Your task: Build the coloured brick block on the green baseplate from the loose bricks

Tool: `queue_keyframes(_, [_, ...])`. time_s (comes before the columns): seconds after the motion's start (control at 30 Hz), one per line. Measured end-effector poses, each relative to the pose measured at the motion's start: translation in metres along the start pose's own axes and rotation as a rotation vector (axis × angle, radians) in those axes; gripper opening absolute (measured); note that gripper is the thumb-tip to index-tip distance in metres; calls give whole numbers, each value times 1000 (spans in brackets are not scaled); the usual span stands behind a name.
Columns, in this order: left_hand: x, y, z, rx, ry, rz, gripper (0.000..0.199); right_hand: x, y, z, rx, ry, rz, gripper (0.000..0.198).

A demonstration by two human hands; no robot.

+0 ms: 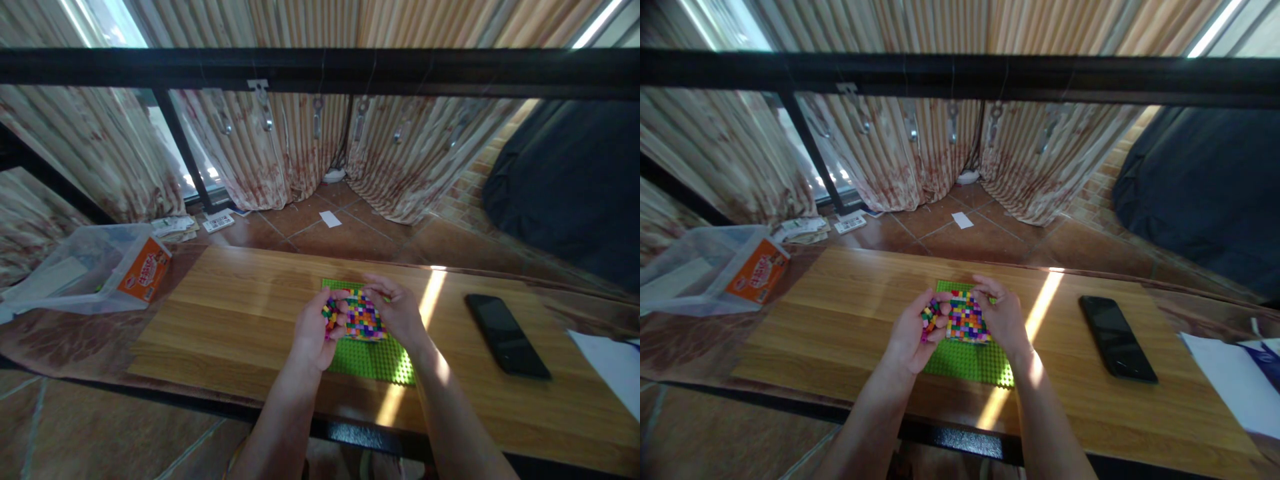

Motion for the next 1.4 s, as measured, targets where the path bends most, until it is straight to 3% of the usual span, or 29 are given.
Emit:
queue_keyframes(0.17, [1,0,-1,1,-7,12,30,0,-1,1,8,47,-66,36])
queue_keyframes(0.33, [3,-3,-1,9,-2,43,28,-7,-2,-3,3,29,4,39])
queue_keyframes(0.5, [5,-6,-2,44,-16,91,31,30,10,-13,-125,184,-73,27])
queue_keyframes(0.63, [7,-8,-2,52,-44,138,38,66,-3,-25,36,339,-136,22])
queue_keyframes(0.77, [7,-6,-1,19,-95,235,45,76,-18,-34,180,407,-188,24])
queue_keyframes(1.07, [12,-7,-1,11,-105,305,40,66,-18,-32,259,267,-122,15])
queue_keyframes(1.27, [9,-14,-4,107,-56,292,25,56,-5,-24,110,151,56,12])
queue_keyframes(1.4, [9,-16,-7,136,-52,269,23,54,-5,-24,122,89,151,15])
Point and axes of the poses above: each hand's wrist, its own z-axis towards the middle knuckle, its own y-axis out of the back of the hand, x = y × z, the point moved 8 cm from there along z, towards the middle knuckle
